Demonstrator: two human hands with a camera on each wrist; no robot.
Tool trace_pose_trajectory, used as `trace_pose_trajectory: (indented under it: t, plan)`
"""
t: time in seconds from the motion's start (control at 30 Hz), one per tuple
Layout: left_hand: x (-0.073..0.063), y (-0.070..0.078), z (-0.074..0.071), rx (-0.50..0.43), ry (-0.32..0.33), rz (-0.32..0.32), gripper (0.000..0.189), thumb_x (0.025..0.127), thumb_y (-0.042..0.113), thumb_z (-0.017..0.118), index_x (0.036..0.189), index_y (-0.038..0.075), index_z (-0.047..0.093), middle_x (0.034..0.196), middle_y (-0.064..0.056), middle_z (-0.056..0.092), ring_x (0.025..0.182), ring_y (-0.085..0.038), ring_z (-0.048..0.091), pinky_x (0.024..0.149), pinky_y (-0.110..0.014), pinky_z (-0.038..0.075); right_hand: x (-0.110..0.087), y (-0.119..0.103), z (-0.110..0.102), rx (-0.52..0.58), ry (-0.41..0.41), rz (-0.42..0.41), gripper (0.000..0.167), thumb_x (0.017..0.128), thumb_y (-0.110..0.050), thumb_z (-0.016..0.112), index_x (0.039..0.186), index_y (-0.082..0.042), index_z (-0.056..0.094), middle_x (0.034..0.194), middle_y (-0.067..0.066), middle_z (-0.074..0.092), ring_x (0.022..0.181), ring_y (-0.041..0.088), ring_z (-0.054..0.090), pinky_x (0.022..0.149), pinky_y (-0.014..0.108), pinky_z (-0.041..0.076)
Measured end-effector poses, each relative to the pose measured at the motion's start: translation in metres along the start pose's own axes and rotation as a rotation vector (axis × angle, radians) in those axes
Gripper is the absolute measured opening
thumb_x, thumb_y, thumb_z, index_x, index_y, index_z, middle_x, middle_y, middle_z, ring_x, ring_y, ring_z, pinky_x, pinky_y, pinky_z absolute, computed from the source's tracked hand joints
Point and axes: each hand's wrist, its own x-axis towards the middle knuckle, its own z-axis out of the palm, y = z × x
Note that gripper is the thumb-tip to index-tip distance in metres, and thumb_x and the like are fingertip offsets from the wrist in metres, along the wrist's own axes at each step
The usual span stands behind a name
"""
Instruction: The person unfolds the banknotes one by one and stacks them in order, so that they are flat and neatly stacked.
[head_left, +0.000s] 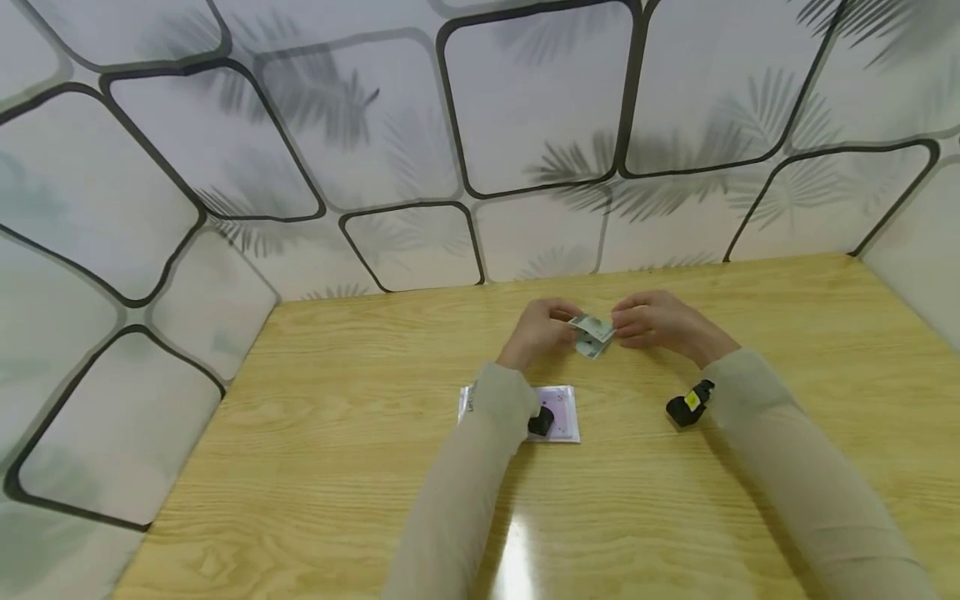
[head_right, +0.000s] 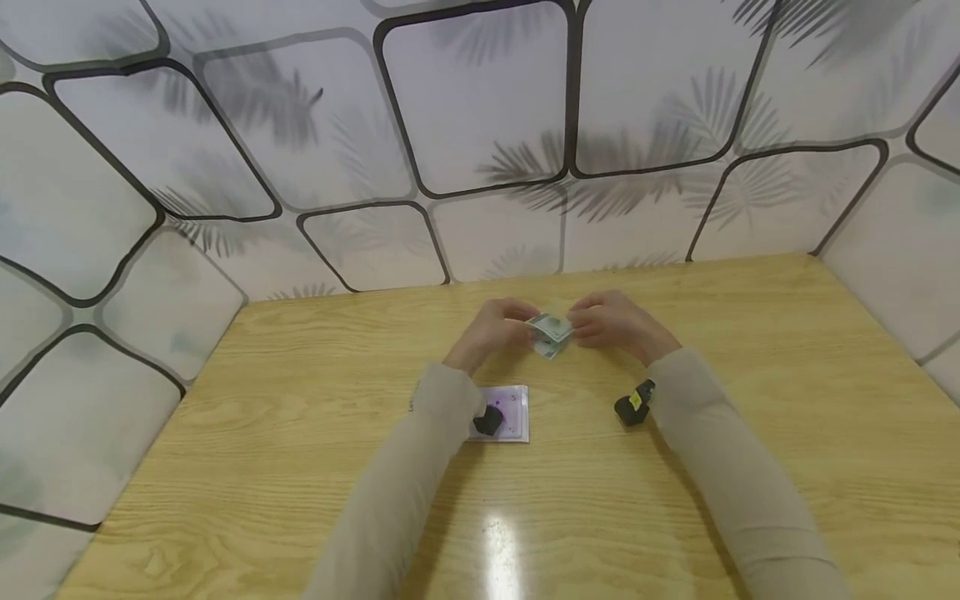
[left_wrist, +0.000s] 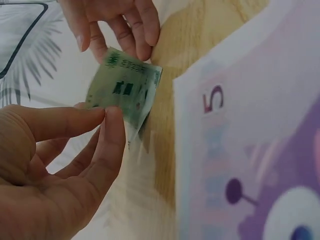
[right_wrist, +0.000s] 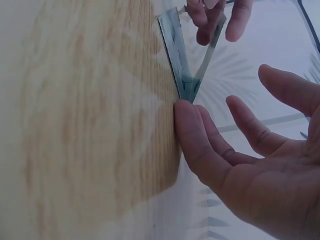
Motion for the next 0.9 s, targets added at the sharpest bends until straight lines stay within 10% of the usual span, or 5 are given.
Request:
trace_pose_trajectory:
  t: [0.27,0.4,0.6,0.9]
  plan:
    - [0.002,0.002,0.006,0.227,0.105,0.038,0.009,0.093,0.007,0.075,0.1,0.004,0.08,0.108,-0.008,0.074,0.093,-0.018,0.067,0.069,-0.022,0.054,-0.001,-0.001,0.006,-0.034,-0.031,-0.035,0.051,0.103,-0.005,0.055,0.143,0.019,0.034,0.146,0.037,0.037,0.122,0.034,0.056,0.108,0.048,0.046]
    - [0.002,0.005,0.008,0.175,0.169,0.04,0.012,0.095,0.011,0.074,0.101,0.002,0.077,0.103,-0.01,0.074,0.093,-0.023,0.069,0.071,-0.027,0.055,0.0,-0.001,0.008,-0.04,-0.05,-0.039,0.062,0.101,-0.005,0.06,0.149,0.016,0.026,0.151,0.039,0.029,0.134,0.047,0.042,0.111,0.054,0.041]
    - [0.0,0.008,0.007,-0.019,0.205,0.035,0.014,0.097,0.001,0.068,0.108,-0.007,0.071,0.086,-0.013,0.069,0.083,-0.034,0.073,0.065,-0.029,0.061,-0.001,0.001,0.011,-0.07,-0.023,0.03,0.067,0.098,-0.005,0.064,0.152,0.01,0.027,0.148,0.036,0.037,0.107,0.026,0.059,0.082,0.034,0.057]
    - [-0.005,0.013,-0.009,-0.156,0.196,-0.033,0.035,0.096,-0.007,0.058,0.13,-0.002,0.059,0.088,-0.015,0.067,0.078,-0.034,0.072,0.076,-0.043,0.063,-0.007,-0.004,0.009,-0.024,0.074,-0.003,0.039,0.1,-0.004,0.063,0.133,0.009,0.046,0.134,0.027,0.045,0.085,0.018,0.062,0.068,0.034,0.06]
